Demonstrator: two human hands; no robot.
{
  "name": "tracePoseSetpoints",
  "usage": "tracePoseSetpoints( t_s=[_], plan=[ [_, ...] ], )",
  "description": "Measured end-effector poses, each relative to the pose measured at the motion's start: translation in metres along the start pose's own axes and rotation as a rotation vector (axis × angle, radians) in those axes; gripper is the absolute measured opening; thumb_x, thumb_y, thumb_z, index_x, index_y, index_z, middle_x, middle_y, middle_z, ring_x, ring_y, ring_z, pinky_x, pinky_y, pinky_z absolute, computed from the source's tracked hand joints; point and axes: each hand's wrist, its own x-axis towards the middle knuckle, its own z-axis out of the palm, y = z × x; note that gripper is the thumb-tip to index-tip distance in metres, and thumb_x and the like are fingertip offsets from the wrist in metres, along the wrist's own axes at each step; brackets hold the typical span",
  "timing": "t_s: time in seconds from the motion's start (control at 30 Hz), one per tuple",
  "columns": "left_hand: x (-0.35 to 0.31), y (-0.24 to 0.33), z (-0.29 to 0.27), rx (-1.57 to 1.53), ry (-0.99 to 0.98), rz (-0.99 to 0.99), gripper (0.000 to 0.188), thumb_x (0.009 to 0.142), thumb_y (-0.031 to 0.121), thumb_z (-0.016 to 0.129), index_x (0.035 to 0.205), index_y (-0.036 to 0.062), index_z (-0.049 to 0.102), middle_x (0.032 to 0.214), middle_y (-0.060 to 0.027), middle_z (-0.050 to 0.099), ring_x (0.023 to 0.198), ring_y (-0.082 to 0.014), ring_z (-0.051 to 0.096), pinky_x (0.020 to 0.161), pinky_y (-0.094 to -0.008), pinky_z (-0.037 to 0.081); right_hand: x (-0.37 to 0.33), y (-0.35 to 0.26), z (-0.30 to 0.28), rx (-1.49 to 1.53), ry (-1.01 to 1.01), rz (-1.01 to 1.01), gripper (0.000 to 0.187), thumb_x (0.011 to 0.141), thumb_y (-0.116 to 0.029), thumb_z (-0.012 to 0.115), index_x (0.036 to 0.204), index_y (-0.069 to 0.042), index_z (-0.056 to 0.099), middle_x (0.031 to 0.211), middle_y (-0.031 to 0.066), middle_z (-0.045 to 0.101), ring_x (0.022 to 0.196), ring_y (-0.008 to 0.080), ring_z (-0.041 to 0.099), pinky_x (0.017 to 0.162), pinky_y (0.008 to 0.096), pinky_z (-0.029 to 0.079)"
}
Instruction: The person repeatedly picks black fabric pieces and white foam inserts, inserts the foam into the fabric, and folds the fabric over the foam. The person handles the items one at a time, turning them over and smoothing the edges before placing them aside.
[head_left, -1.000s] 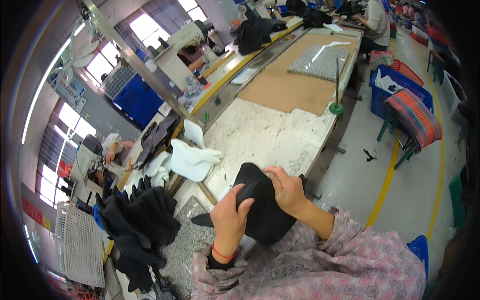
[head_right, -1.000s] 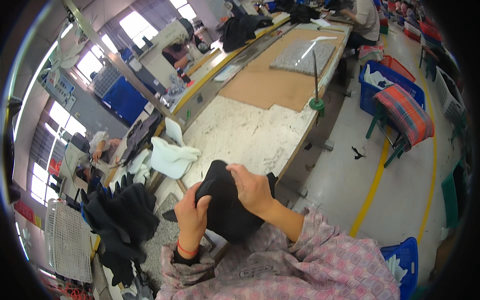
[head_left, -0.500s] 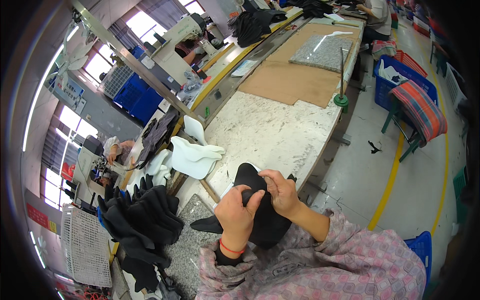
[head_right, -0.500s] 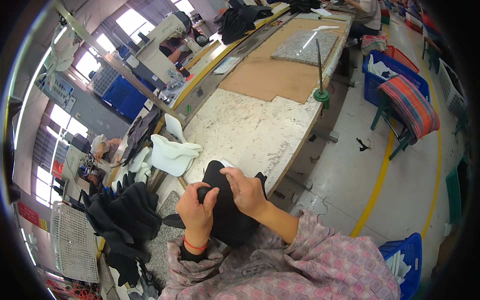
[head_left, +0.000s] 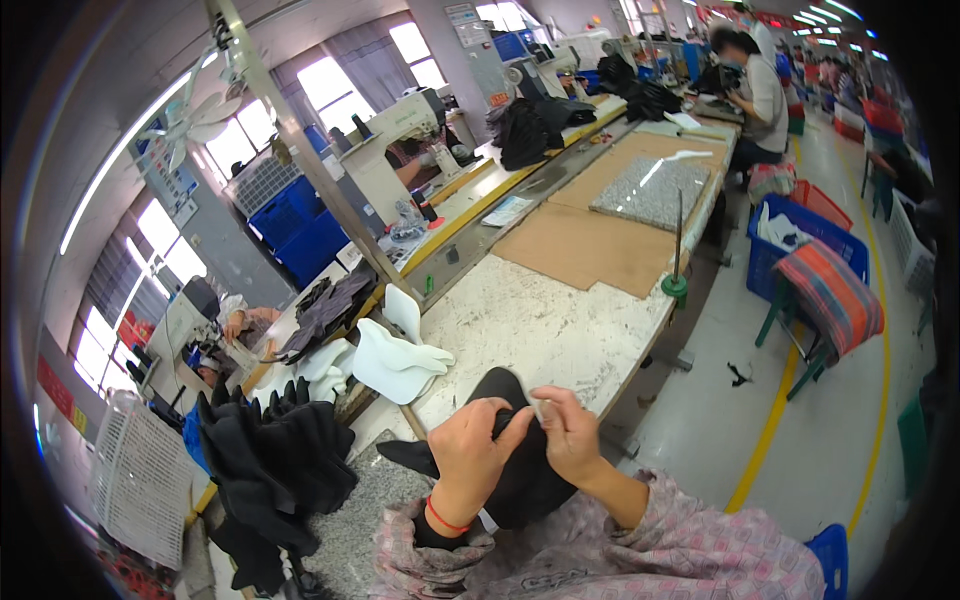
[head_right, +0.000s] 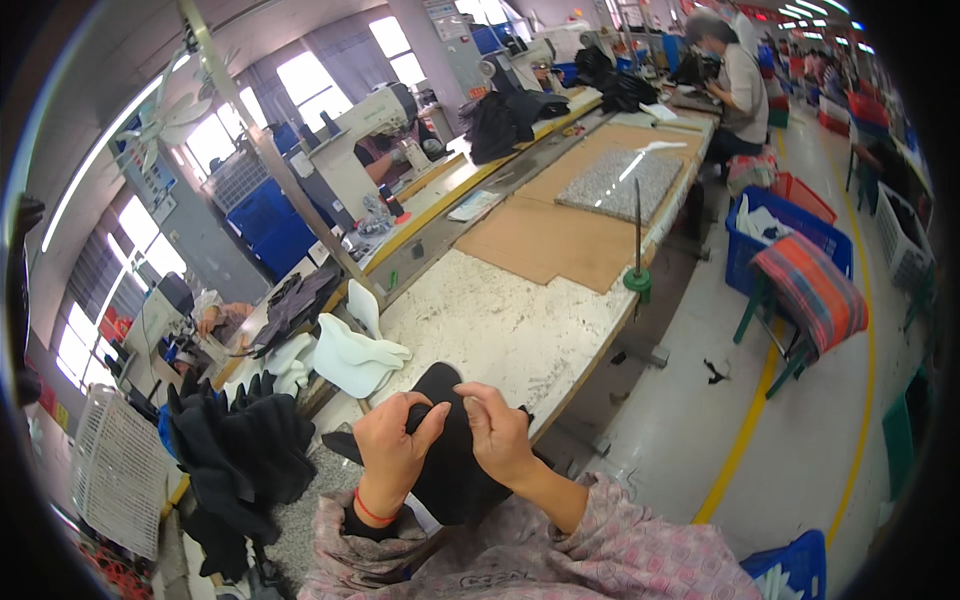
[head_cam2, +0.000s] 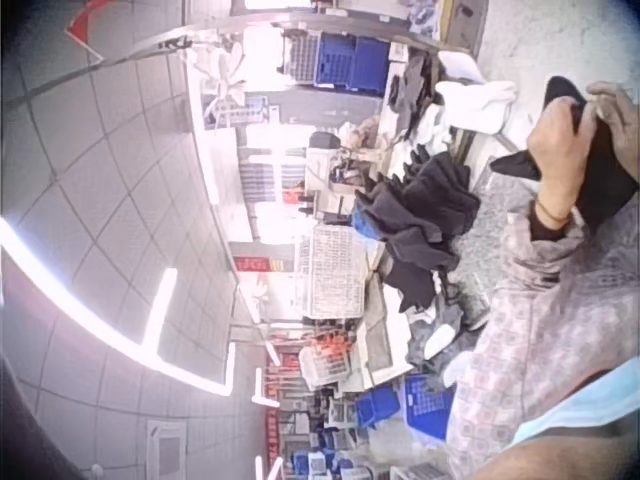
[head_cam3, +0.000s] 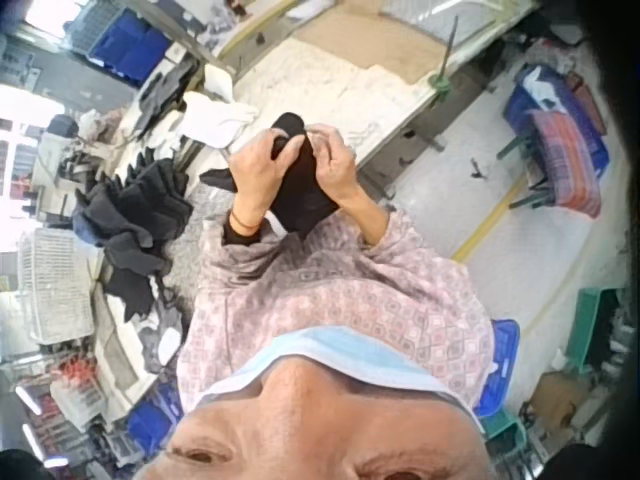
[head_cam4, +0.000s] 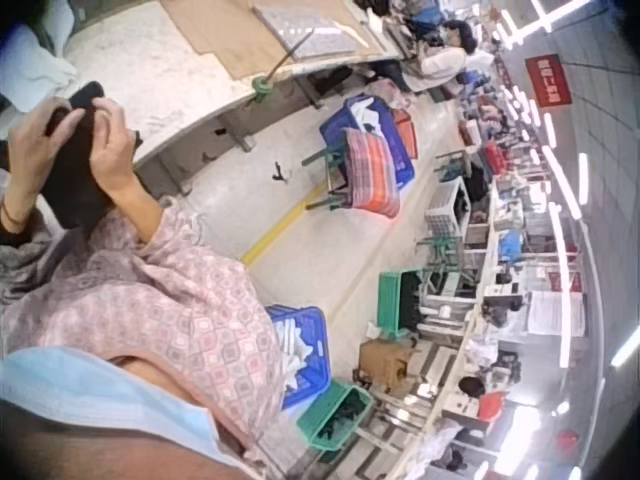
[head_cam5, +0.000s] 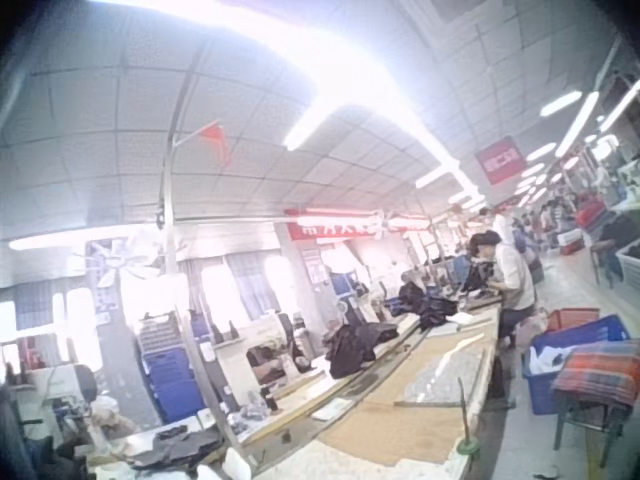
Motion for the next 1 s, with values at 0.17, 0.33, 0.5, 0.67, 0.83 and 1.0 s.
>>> tracePoseSetpoints(
  t_s=[0.17, 0.33, 0.5, 0.67, 0.83, 1.0],
  plan=[
    [0.012, 0.008, 0.016, 0.215, -0.139, 0.058, 0.029, 0.073, 0.029, 0.076, 0.067, 0.0098, 0.054, 0.057, -0.0062, 0.053, 0.051, -0.024, 0.057, 0.045, -0.0341, 0.042, -0.001, -0.009, -0.008, -0.05, 0.038, 0.063, 0.016, 0.097, -0.015, 0.053, 0.108, -0.005, 0.058, 0.067, 0.0135, 0.059, 0.057, 0.0234, 0.06, 0.054, 0.0322, 0.045],
    [0.007, 0.005, 0.02, 0.19, -0.11, 0.098, 0.032, 0.073, 0.031, 0.076, 0.068, 0.0108, 0.052, 0.054, -0.0035, 0.05, 0.048, -0.0201, 0.055, 0.042, -0.0318, 0.039, -0.001, -0.014, -0.029, -0.381, 0.112, -0.191, 0.019, 0.084, -0.006, 0.066, 0.102, -0.003, 0.062, 0.085, 0.0132, 0.058, 0.075, 0.0296, 0.058, 0.07, 0.0355, 0.048],
    [0.008, 0.005, 0.022, 0.172, -0.091, 0.093, 0.034, 0.074, 0.031, 0.075, 0.064, 0.0115, 0.049, 0.053, -0.0025, 0.05, 0.047, -0.0193, 0.055, 0.041, -0.0313, 0.04, -0.013, -0.021, -0.044, -0.061, -0.244, -0.003, 0.022, 0.075, 0.001, 0.072, 0.095, 0.001, 0.062, 0.09, 0.0125, 0.062, 0.078, 0.0247, 0.062, 0.069, 0.0314, 0.049],
    [0.006, 0.002, 0.021, 0.139, -0.113, 0.112, 0.036, 0.073, 0.034, 0.074, 0.061, 0.0117, 0.048, 0.052, -0.0025, 0.049, 0.045, -0.0195, 0.053, 0.04, -0.032, 0.039, -0.023, -0.029, -0.028, 0.035, -0.223, 0.124, 0.022, 0.082, -0.001, 0.069, 0.101, 0.004, 0.059, 0.081, 0.0081, 0.062, 0.073, 0.0169, 0.061, 0.069, 0.0266, 0.049],
    [0.005, -0.002, 0.023, 0.023, -0.135, 0.093, 0.032, 0.073, 0.036, 0.074, 0.067, 0.0108, 0.054, 0.056, -0.0044, 0.054, 0.051, -0.0225, 0.057, 0.044, -0.0338, 0.043, -0.021, -0.018, -0.033, 0.292, -0.29, 0.258, 0.012, 0.09, -0.006, 0.06, 0.099, 0.003, 0.059, 0.085, 0.0041, 0.063, 0.077, 0.0081, 0.056, 0.069, 0.0247, 0.046],
    [-0.002, -0.016, -0.005, -0.16, -0.146, -0.004, 0.044, 0.066, 0.036, 0.08, 0.096, 0.0087, 0.064, 0.087, -0.0087, 0.065, 0.079, -0.0261, 0.064, 0.074, -0.0372, 0.051, -0.017, -0.009, -0.026, 0.297, -0.339, 0.234, 0.02, 0.092, -0.012, 0.06, 0.106, 0.002, 0.059, 0.092, 0.0048, 0.063, 0.084, 0.0098, 0.057, 0.077, 0.0253, 0.046]
  ],
)
